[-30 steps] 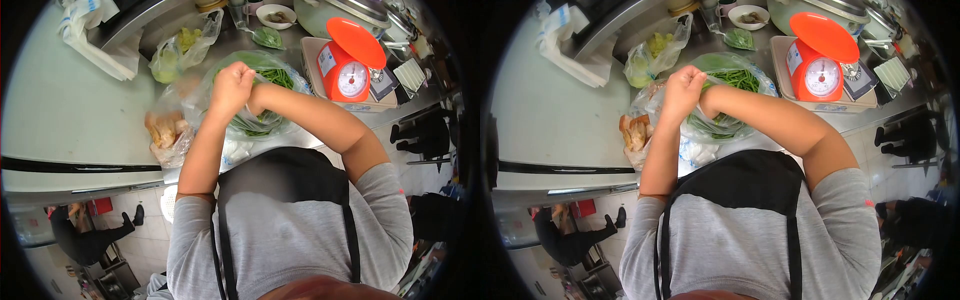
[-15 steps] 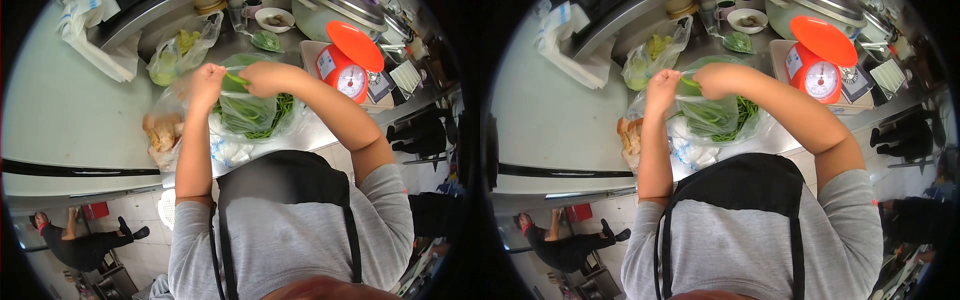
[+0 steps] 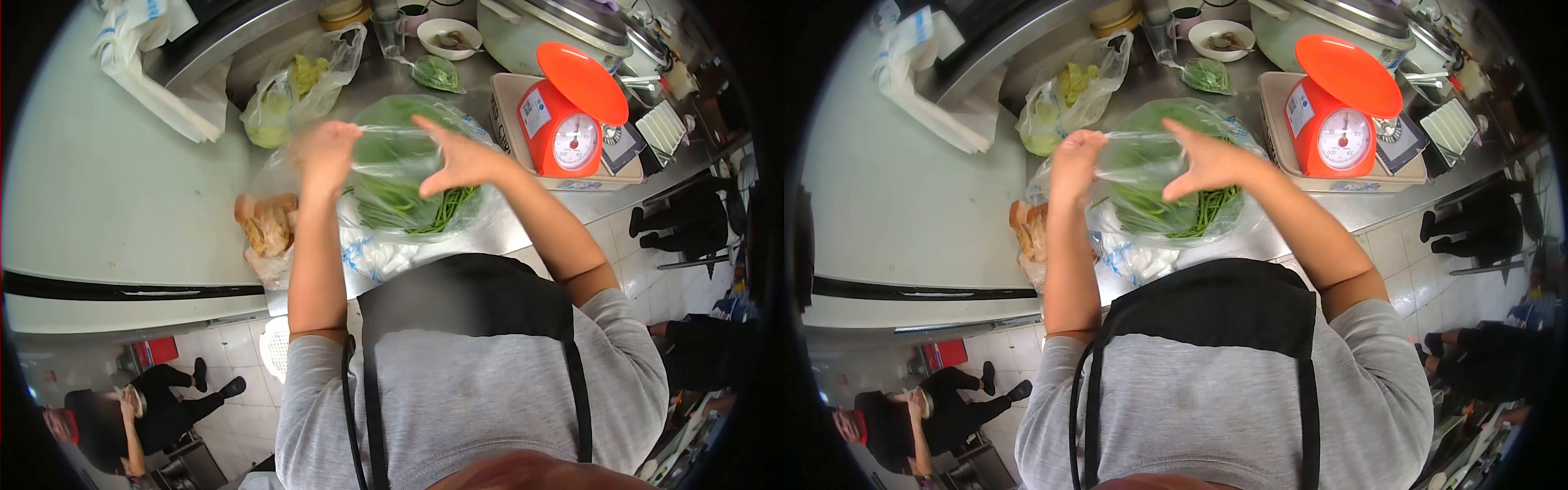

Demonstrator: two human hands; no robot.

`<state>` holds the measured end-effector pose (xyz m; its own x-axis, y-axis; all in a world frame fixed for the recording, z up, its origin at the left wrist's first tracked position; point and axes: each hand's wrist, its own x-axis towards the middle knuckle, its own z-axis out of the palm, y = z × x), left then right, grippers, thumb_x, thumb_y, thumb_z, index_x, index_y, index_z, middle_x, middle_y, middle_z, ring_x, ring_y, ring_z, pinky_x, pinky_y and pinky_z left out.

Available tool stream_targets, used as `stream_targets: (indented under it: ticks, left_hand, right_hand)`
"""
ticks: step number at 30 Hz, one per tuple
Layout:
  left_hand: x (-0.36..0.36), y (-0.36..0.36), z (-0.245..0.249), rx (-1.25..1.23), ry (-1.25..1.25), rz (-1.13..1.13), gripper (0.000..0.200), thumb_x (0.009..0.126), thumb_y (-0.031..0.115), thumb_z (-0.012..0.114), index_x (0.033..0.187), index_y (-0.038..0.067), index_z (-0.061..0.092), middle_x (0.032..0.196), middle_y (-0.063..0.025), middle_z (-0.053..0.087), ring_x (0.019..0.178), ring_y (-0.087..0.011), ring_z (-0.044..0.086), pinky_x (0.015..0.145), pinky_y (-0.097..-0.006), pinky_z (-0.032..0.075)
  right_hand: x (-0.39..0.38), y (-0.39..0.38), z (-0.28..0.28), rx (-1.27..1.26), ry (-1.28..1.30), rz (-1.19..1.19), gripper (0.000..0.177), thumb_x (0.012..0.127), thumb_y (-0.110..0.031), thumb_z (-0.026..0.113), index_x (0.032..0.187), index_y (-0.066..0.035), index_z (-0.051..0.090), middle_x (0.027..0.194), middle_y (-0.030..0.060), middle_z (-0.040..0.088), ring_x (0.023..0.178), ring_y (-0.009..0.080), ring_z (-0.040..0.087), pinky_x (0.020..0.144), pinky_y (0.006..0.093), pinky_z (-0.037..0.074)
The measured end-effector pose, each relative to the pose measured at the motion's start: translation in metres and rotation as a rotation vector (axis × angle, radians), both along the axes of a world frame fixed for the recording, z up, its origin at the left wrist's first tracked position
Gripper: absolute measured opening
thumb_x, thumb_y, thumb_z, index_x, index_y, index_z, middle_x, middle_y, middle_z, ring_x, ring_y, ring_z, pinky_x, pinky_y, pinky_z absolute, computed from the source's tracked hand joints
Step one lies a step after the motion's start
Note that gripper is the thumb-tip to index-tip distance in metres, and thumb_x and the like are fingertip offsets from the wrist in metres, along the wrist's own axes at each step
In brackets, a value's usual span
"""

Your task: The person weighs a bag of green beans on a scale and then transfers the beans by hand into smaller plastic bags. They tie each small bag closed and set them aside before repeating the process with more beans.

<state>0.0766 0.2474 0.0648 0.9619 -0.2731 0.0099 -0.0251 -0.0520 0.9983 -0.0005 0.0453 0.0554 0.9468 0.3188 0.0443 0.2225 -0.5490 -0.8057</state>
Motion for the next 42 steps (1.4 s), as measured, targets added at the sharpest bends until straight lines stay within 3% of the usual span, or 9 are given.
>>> stream_targets:
  ticks: [6,15,18,25,26,30,33,34,42]
  left_hand:
    - [-0.031,-0.033,0.024,-0.139,-0.082,-0.214,0.012,0.081,0.012,0.052,0.086,0.001,0.053,0.059,0.0023,0.046,0.045,-0.0046,0.038,0.040,-0.0173,0.030]
    - [-0.020,0.001,0.026,-0.260,-0.102,-0.176,0.021,0.084,0.015,0.048,0.100,0.002,0.047,0.063,-0.0002,0.046,0.046,-0.0051,0.038,0.040,-0.0161,0.029]
    - [-0.023,-0.003,0.019,-0.256,-0.060,-0.220,0.020,0.083,0.014,0.049,0.099,0.002,0.047,0.063,-0.0002,0.046,0.046,-0.0050,0.040,0.040,-0.0158,0.029]
    - [-0.031,-0.006,0.019,-0.182,-0.054,-0.266,0.019,0.084,0.014,0.049,0.098,0.002,0.047,0.063,-0.0003,0.046,0.046,-0.0051,0.040,0.040,-0.0158,0.029]
    - [-0.032,-0.006,0.019,-0.171,-0.057,-0.271,0.019,0.084,0.014,0.049,0.098,0.002,0.047,0.063,-0.0003,0.046,0.046,-0.0051,0.040,0.040,-0.0159,0.029]
    - [-0.039,-0.008,0.018,-0.119,-0.053,-0.275,0.018,0.084,0.013,0.048,0.098,0.002,0.047,0.063,-0.0002,0.046,0.046,-0.0051,0.039,0.041,-0.0162,0.029]
    - [-0.043,-0.011,0.016,-0.081,-0.048,-0.285,0.018,0.084,0.014,0.048,0.098,0.002,0.047,0.063,-0.0004,0.046,0.046,-0.0054,0.040,0.041,-0.0163,0.029]
    - [-0.043,-0.010,0.015,-0.068,-0.049,-0.299,0.019,0.085,0.015,0.047,0.098,0.002,0.047,0.063,-0.0007,0.046,0.046,-0.0058,0.040,0.041,-0.0163,0.030]
    - [-0.059,-0.024,0.018,0.005,-0.016,-0.338,0.018,0.084,0.017,0.049,0.096,0.004,0.048,0.061,0.0009,0.045,0.047,-0.0049,0.040,0.041,-0.0166,0.029]
  right_hand:
    - [0.011,0.029,-0.020,0.290,-0.041,-0.163,0.027,0.079,-0.023,0.055,0.094,-0.001,0.057,0.087,0.0094,0.061,0.078,0.0178,0.056,0.072,0.0306,0.043]
    - [-0.029,-0.114,0.125,0.999,-0.309,-0.781,0.022,0.082,-0.019,0.048,0.093,-0.002,0.057,0.088,0.0073,0.058,0.074,0.0150,0.054,0.069,0.0279,0.043]
    - [-0.020,-0.189,0.116,1.164,-0.513,-0.814,0.019,0.080,-0.009,0.040,0.091,0.003,0.050,0.082,0.0164,0.056,0.076,0.0276,0.057,0.069,0.0410,0.048]
    - [-0.024,-0.259,0.077,1.428,-0.566,-0.929,0.018,0.079,-0.006,0.037,0.088,0.004,0.049,0.078,0.0158,0.054,0.069,0.0270,0.057,0.062,0.0419,0.049]
    - [-0.030,-0.256,0.079,1.329,-0.530,-1.060,0.017,0.077,-0.006,0.040,0.085,0.004,0.051,0.076,0.0177,0.057,0.068,0.0285,0.058,0.060,0.0399,0.049]
    - [-0.018,-0.313,0.041,-0.874,-0.407,-1.468,0.016,0.071,-0.008,0.047,0.080,0.000,0.057,0.072,0.0192,0.059,0.073,0.0298,0.060,0.061,0.0342,0.049]
    - [-0.036,-0.306,0.035,-0.334,-0.624,-1.553,0.020,0.072,-0.012,0.048,0.086,-0.005,0.060,0.081,0.0173,0.061,0.076,0.0291,0.060,0.068,0.0363,0.048]
    - [-0.067,-0.256,0.065,0.405,-0.421,-1.470,0.025,0.080,-0.020,0.050,0.095,-0.001,0.055,0.086,0.0081,0.059,0.074,0.0163,0.054,0.066,0.0291,0.042]
    - [-0.076,-0.270,0.038,0.675,-0.468,-1.325,0.034,0.078,-0.026,0.053,0.101,-0.001,0.052,0.093,0.0071,0.057,0.079,0.0160,0.052,0.072,0.0284,0.039]
